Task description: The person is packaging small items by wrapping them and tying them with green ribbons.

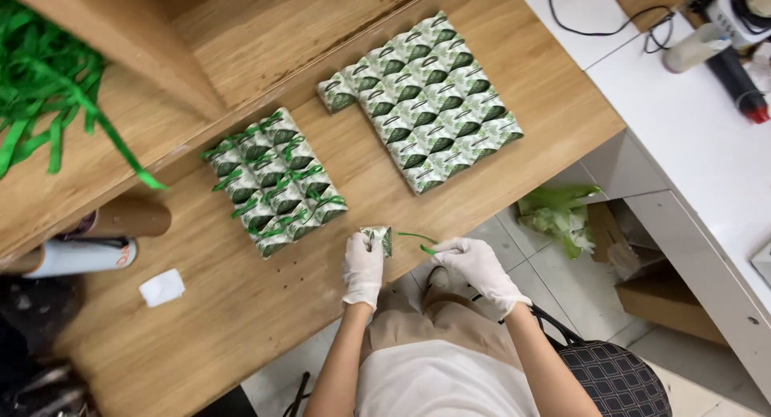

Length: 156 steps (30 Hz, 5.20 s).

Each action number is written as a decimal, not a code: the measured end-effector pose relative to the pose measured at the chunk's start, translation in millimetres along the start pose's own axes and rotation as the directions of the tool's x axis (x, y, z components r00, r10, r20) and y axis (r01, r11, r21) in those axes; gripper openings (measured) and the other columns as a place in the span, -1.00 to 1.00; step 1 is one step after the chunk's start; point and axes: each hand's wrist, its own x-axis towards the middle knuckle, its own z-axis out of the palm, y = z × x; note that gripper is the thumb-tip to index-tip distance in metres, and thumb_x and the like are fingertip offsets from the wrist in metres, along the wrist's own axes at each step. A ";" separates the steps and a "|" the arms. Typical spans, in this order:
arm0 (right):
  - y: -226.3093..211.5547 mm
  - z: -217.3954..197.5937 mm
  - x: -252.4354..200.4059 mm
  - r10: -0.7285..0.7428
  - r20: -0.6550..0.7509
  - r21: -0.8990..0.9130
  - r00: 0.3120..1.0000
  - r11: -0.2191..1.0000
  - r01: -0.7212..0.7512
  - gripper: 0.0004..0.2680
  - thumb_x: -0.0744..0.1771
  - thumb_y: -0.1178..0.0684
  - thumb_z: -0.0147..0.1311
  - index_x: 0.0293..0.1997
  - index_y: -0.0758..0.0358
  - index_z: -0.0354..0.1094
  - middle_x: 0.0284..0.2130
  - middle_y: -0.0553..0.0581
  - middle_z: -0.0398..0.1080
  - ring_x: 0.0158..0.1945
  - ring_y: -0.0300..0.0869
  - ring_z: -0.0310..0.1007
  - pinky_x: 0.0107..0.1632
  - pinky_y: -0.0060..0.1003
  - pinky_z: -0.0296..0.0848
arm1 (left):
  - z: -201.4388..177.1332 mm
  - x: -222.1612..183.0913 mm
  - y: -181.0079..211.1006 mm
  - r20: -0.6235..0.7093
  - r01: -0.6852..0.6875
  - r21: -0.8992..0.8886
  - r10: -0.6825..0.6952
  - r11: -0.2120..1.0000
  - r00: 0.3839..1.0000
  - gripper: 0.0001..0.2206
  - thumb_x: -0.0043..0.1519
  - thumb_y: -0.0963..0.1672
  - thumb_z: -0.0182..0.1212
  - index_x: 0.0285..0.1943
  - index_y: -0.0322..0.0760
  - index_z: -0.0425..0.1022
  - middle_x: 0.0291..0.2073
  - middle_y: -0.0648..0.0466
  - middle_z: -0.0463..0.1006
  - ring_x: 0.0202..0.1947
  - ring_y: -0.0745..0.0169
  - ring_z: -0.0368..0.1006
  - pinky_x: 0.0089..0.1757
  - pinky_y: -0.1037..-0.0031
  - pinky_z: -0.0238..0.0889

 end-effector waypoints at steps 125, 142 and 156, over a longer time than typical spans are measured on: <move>37.4 20.3 136.6 0.032 0.375 -0.163 0.927 0.986 0.032 -0.82 0.32 0.05 0.20 -0.05 0.26 0.56 -0.35 -0.01 0.56 -0.40 -0.37 0.30 -0.33 -0.48 0.29 | -19.6 5.6 -155.7 0.326 0.330 -0.942 -0.054 0.063 0.944 -0.88 0.30 -0.12 0.09 -0.21 -0.30 0.41 -0.10 0.00 0.63 0.04 0.14 0.49 0.15 0.36 0.30; -25.7 41.0 45.2 -0.638 0.151 -0.356 0.755 0.677 0.644 -0.73 0.29 0.19 0.23 0.11 0.17 0.48 -0.27 0.05 0.56 -0.24 -0.27 0.56 -0.11 -0.38 0.51 | -83.1 -26.1 -28.0 0.206 0.241 -0.851 -0.124 0.467 0.971 -0.80 0.22 -0.20 0.29 0.01 -0.33 0.59 -0.16 0.20 0.63 -0.14 0.50 0.50 -0.06 0.56 0.37; -57.5 75.5 -1.8 -0.859 0.151 -0.426 0.489 0.390 0.817 -0.68 0.19 0.14 0.35 0.04 0.05 0.51 -0.45 0.00 0.45 -0.32 -0.08 0.44 -0.15 -0.21 0.41 | -54.3 -25.9 -8.5 -0.080 -0.247 -0.705 0.271 0.665 0.959 -0.76 0.09 -0.33 0.37 -0.07 -0.35 0.64 -0.19 0.14 0.62 -0.22 0.51 0.49 -0.20 0.64 0.35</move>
